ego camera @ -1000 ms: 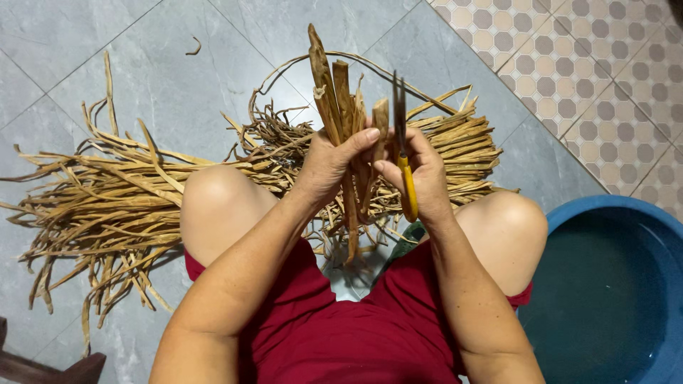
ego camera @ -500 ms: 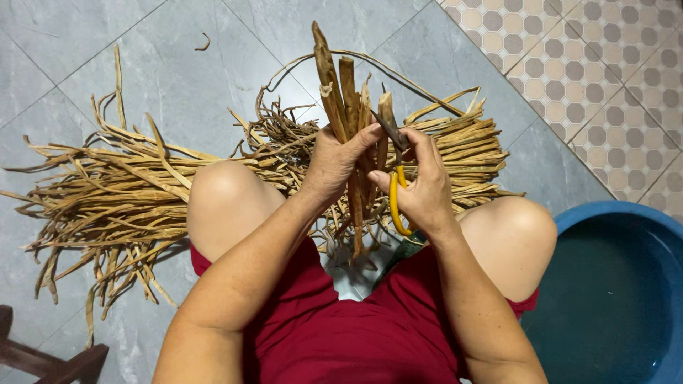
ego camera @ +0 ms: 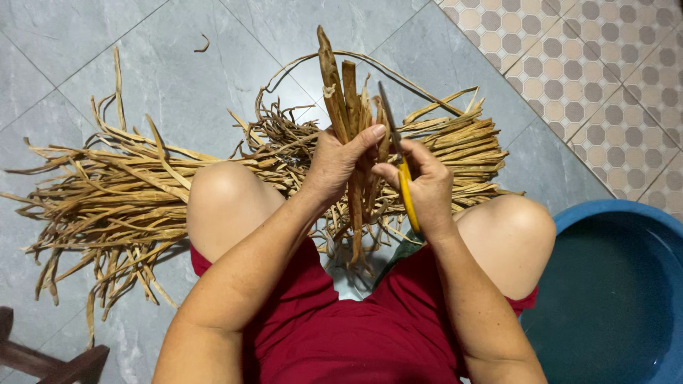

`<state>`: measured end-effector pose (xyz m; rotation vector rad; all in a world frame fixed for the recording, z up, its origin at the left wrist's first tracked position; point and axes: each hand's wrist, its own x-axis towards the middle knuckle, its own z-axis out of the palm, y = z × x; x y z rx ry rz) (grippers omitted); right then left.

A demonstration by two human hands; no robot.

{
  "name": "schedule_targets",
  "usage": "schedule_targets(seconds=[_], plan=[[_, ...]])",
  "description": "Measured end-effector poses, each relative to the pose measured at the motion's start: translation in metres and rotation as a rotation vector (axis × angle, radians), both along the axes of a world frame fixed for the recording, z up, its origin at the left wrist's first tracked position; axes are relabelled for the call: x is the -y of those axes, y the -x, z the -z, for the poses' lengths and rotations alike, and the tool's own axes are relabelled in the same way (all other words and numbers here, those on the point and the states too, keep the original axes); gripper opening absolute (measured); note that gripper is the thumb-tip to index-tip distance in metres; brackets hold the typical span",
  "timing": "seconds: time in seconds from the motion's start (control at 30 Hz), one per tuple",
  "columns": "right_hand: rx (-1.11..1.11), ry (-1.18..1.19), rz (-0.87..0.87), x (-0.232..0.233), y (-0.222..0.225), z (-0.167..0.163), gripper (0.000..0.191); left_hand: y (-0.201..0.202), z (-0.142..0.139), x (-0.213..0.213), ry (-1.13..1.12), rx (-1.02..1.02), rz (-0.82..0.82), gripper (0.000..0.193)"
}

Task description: The person sits on a tiled floor and uses yellow-handled scissors to cut bundles of dried plant stems into shorter pieces. The cut pieces fall onto the floor, and the person repeatedly picks up new bundles to continue cutting.

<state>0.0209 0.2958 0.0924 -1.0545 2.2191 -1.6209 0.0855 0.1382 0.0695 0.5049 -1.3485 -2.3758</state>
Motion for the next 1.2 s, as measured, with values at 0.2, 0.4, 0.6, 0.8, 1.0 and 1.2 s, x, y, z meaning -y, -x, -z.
schedule_targets(seconds=[0.2, 0.4, 0.6, 0.8, 1.0, 1.2], plan=[[0.365, 0.203, 0.07, -0.001, 0.01, 0.017, 0.041, 0.0, 0.004, -0.006, -0.116, -0.014, 0.112, 0.038], [0.275, 0.294, 0.107, 0.005, 0.012, 0.022, 0.038, 0.001, 0.011, -0.018, -0.095, -0.109, 0.231, 0.052], [0.442, 0.336, 0.176, 0.006, 0.01, 0.002, 0.038, 0.007, 0.024, -0.019, -0.033, 0.073, 0.196, 0.048], [0.383, 0.425, 0.055, 0.003, 0.011, 0.003, 0.045, 0.004, 0.03, -0.04, 0.523, 0.18, 0.194, 0.043], [0.443, 0.492, 0.095, 0.0, 0.028, 0.014, 0.039, -0.001, 0.03, -0.036, 0.597, -0.058, 0.275, 0.063], [0.664, 0.463, 0.012, -0.011, 0.042, 0.0, 0.04, -0.002, 0.027, -0.023, 0.076, 0.185, 0.343, 0.069]])
